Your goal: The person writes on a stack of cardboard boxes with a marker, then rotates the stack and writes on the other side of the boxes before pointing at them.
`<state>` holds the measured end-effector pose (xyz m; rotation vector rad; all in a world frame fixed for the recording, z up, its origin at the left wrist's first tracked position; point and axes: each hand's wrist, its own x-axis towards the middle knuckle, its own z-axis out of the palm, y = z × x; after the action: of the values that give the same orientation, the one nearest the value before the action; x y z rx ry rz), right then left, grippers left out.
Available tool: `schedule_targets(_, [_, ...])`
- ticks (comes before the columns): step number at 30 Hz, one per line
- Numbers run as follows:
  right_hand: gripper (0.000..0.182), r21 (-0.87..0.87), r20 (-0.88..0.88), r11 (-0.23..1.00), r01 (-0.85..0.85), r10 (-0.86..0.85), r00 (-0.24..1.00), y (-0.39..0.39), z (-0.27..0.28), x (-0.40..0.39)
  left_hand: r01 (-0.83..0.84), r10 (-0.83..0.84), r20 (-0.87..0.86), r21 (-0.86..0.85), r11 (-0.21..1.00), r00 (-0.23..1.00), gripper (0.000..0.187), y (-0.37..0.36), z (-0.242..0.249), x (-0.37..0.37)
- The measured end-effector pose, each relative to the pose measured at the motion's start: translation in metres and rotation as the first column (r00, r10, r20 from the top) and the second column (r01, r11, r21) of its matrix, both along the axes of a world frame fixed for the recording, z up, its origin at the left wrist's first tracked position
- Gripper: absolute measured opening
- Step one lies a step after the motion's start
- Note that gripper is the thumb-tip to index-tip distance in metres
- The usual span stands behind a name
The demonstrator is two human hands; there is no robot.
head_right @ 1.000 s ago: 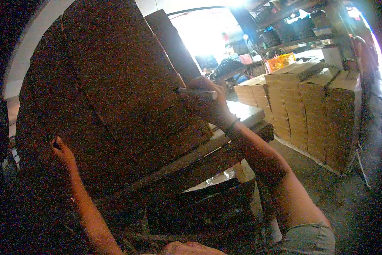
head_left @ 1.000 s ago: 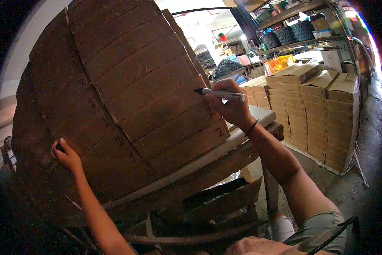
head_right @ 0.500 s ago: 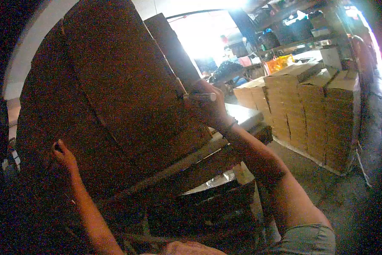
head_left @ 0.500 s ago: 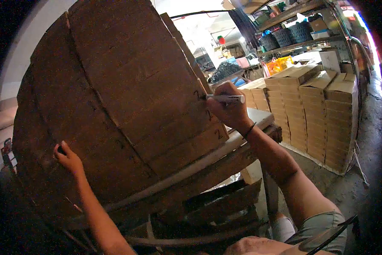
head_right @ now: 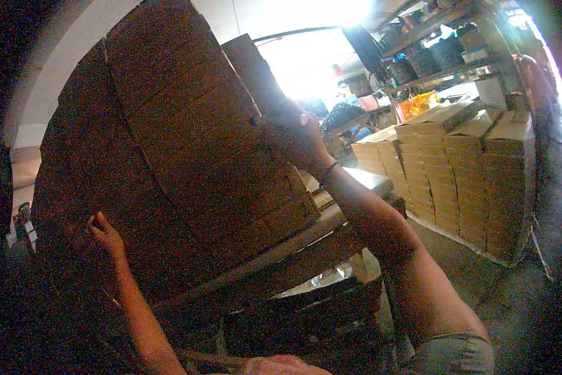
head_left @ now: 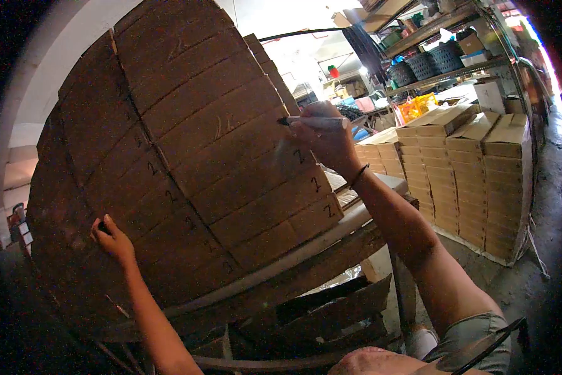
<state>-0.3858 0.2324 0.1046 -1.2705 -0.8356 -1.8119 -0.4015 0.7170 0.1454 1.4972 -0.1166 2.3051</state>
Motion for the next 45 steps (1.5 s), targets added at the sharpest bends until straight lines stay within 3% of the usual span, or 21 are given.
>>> schedule_targets(2, [0.018, -0.019, -0.02, 1.0, -0.023, 0.023, 1.0, 0.0, 0.001, 0.001, -0.016, 0.016, 0.012, 0.012, 1.0, 1.0, 0.036, -0.002, 0.0, -0.001])
schedule_targets(5, [0.017, -0.018, -0.068, 0.997, 0.079, -0.08, 0.994, -0.001, 0.005, 0.007, -0.031, 0.03, 0.018, 0.025, 0.999, 0.999, 0.037, -0.001, 0.0, -0.002])
schedule_targets(11, [0.012, 0.049, -0.064, 0.998, -0.044, 0.047, 0.997, -0.003, 0.006, 0.002, -0.026, 0.026, -0.021, 0.007, 1.0, 0.999, 0.039, -0.006, 0.001, -0.007])
schedule_targets(17, [0.015, -0.026, 0.025, 0.991, 0.129, -0.128, 0.991, -0.006, 0.006, 0.004, 0.066, -0.066, -0.023, 0.009, 0.998, 0.998, 0.041, -0.009, 0.004, -0.005])
schedule_targets(19, [0.014, 0.034, 0.006, 0.999, -0.029, 0.029, 1.0, -0.002, 0.006, -0.004, 0.031, -0.031, -0.039, 0.004, 1.0, 0.999, 0.04, -0.008, 0.004, -0.006])
schedule_targets(20, [0.014, 0.032, 0.01, 0.999, -0.028, 0.028, 1.0, -0.002, 0.006, -0.003, 0.032, -0.032, -0.035, 0.002, 0.999, 0.999, 0.04, -0.008, 0.003, -0.005])
schedule_targets(23, [0.012, 0.052, -0.019, 0.993, 0.105, -0.105, 0.994, -0.003, 0.009, 0.001, 0.057, -0.057, -0.014, 0.002, 0.998, 0.998, 0.039, -0.017, -0.001, -0.004])
schedule_targets(26, [0.01, -0.02, 0.034, 0.999, 0.046, -0.045, 0.998, -0.005, 0.019, 0.012, -0.003, 0.002, -0.02, -0.014, 1.0, 1.0, 0.037, -0.012, -0.006, 0.0])
schedule_targets(28, [0.01, -0.123, 0.187, 0.992, 0.004, 0.019, 0.982, -0.014, 0.036, 0.01, -0.147, 0.147, 0.015, 0.039, 0.988, 0.989, 0.035, -0.017, -0.001, -0.01])
schedule_targets(29, [0.011, -0.085, 0.062, 0.959, -0.271, 0.276, 0.959, -0.009, 0.037, 0.011, -0.147, 0.146, 0.02, 0.039, 0.988, 0.989, 0.035, -0.017, -0.002, -0.008])
schedule_targets(31, [0.013, -0.013, 0.006, 0.969, -0.248, 0.248, 0.969, -0.003, 0.046, -0.001, -0.022, 0.02, 0.038, 0.053, 0.998, 0.999, 0.034, -0.015, -0.003, -0.004])
schedule_targets(33, [0.019, 0.041, -0.104, 0.959, -0.281, 0.284, 0.953, 0.001, 0.051, -0.006, -0.028, 0.025, 0.05, 0.056, 0.998, 0.998, 0.034, -0.014, -0.002, -0.004])
schedule_targets(38, [0.022, 0.075, -0.158, 0.97, -0.231, 0.24, 0.958, 0.004, 0.054, -0.01, 0.013, -0.018, 0.063, 0.067, 0.998, 0.998, 0.035, -0.022, -0.006, -0.007])
schedule_targets(40, [0.023, 0.084, -0.172, 0.972, -0.218, 0.229, 0.958, 0.004, 0.055, -0.013, -0.057, 0.055, 0.042, 0.037, 0.998, 0.998, 0.035, -0.022, -0.005, -0.009])
schedule_targets(42, [0.021, 0.056, -0.047, 0.998, 0.038, -0.035, 0.998, 0.003, 0.057, -0.015, -0.047, 0.045, 0.038, 0.036, 0.998, 0.998, 0.036, -0.02, -0.005, -0.009])
schedule_targets(43, [0.021, 0.056, -0.047, 0.998, 0.038, -0.035, 0.998, 0.004, 0.058, -0.015, -0.036, 0.035, 0.035, 0.035, 0.999, 0.999, 0.036, -0.02, -0.004, -0.009])
schedule_targets(45, [0.019, 0.069, -0.061, 0.99, -0.122, 0.126, 0.99, 0.004, 0.06, -0.015, -0.046, 0.045, 0.033, 0.029, 0.999, 0.998, 0.036, -0.021, -0.005, -0.009])
